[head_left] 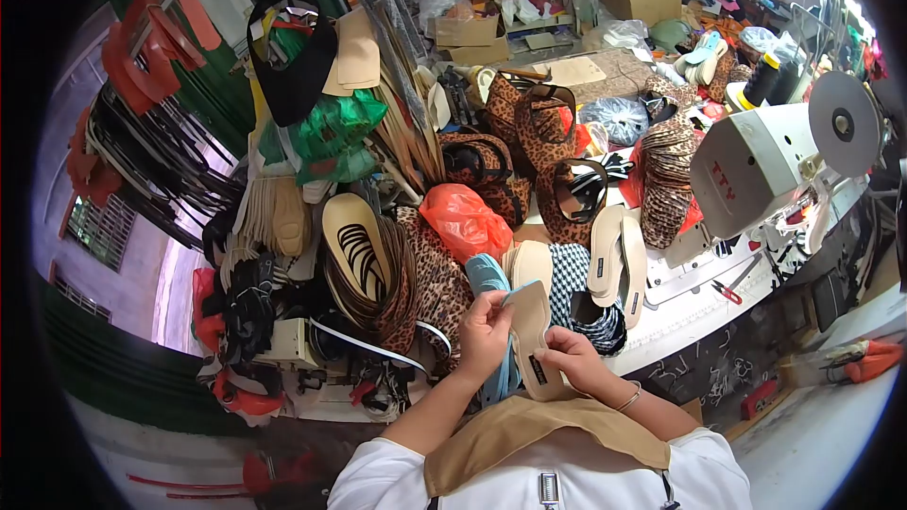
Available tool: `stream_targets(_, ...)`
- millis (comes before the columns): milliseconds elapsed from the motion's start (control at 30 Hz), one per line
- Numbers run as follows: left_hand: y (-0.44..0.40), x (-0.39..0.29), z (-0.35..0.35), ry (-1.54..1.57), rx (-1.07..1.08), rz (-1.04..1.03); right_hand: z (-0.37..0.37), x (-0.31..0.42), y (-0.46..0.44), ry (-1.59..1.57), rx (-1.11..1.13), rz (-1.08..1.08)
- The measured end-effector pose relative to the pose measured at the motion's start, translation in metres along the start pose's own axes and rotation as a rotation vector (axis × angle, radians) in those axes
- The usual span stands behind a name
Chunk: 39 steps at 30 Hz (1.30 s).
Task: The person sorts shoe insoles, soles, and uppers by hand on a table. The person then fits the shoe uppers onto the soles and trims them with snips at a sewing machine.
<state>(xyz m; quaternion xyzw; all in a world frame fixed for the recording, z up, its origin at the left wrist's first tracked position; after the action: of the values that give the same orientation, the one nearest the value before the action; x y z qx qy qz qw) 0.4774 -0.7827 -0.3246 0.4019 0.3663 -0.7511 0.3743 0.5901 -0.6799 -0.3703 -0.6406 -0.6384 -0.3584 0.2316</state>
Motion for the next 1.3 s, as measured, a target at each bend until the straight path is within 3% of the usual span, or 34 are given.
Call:
stream_targets(100,0.0,0.002,-0.002,0.074,0.03,0.041,0.0,0.007,0.0,-0.014,-0.053,0.027)
stream_targets(167,-0.006,0.003,0.01,0.196,-0.072,0.128,0.004,0.005,-0.003,-0.147,-0.111,0.011)
stream_targets(200,-0.011,0.009,0.011,0.364,-0.076,0.181,0.008,0.001,-0.004,-0.281,-0.168,-0.006)
stream_targets(300,-0.011,0.001,0.006,0.564,-0.055,0.243,0.016,-0.002,-0.007,-0.251,-0.137,0.027)
stream_targets(333,-0.007,0.0,0.001,0.501,-0.034,0.202,0.016,0.001,-0.008,-0.219,-0.123,0.055)
stream_targets(433,0.019,0.016,-0.026,0.533,0.255,0.433,0.015,0.01,-0.01,-0.215,-0.132,0.083)
stream_targets(533,0.03,0.007,-0.031,0.536,0.213,0.478,0.016,0.011,-0.007,-0.172,-0.153,0.069)
stream_targets(667,0.026,0.009,-0.026,0.321,0.19,0.334,0.019,-0.001,-0.007,-0.229,-0.187,0.034)
stream_targets(900,0.025,0.016,-0.031,0.489,0.291,0.46,0.024,-0.003,-0.004,-0.226,-0.217,0.006)
stream_targets(967,0.02,0.01,-0.023,0.554,0.186,0.382,0.026,-0.004,-0.002,-0.231,-0.236,-0.012)
stream_targets(1100,0.008,-0.036,0.023,0.251,0.049,0.06,0.034,0.007,0.0,-0.328,-0.284,0.03)
stream_targets(1167,0.012,-0.125,0.066,0.112,0.01,-0.52,0.038,0.018,0.001,-0.373,-0.314,0.075)
stream_targets(1200,0.03,-0.148,0.089,-0.054,-0.351,-0.891,0.041,0.024,0.001,-0.382,-0.354,0.081)
stream_targets(1233,0.052,-0.175,0.114,-0.015,-0.386,-1.101,0.044,0.029,0.001,-0.39,-0.392,0.086)
stream_targets(1267,0.066,-0.197,0.121,0.004,-0.38,-1.098,0.041,0.038,0.006,-0.413,-0.389,0.109)
stream_targets(1300,0.092,-0.217,0.128,-0.007,-0.472,-1.367,0.047,0.036,0.004,-0.45,-0.396,0.11)
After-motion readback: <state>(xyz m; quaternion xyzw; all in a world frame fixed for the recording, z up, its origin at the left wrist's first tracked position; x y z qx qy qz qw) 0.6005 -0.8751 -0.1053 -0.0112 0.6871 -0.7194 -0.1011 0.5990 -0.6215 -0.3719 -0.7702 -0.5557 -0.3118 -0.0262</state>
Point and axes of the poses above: each hand's wrist, its own y-axis away from the middle knuckle, its own z-axis out of the back of the hand, x = y × z, the point moved 6 cm from there along -y, towards the middle knuckle, and after that the axes turned 14 degrees about -y, right-handed, at the moved point
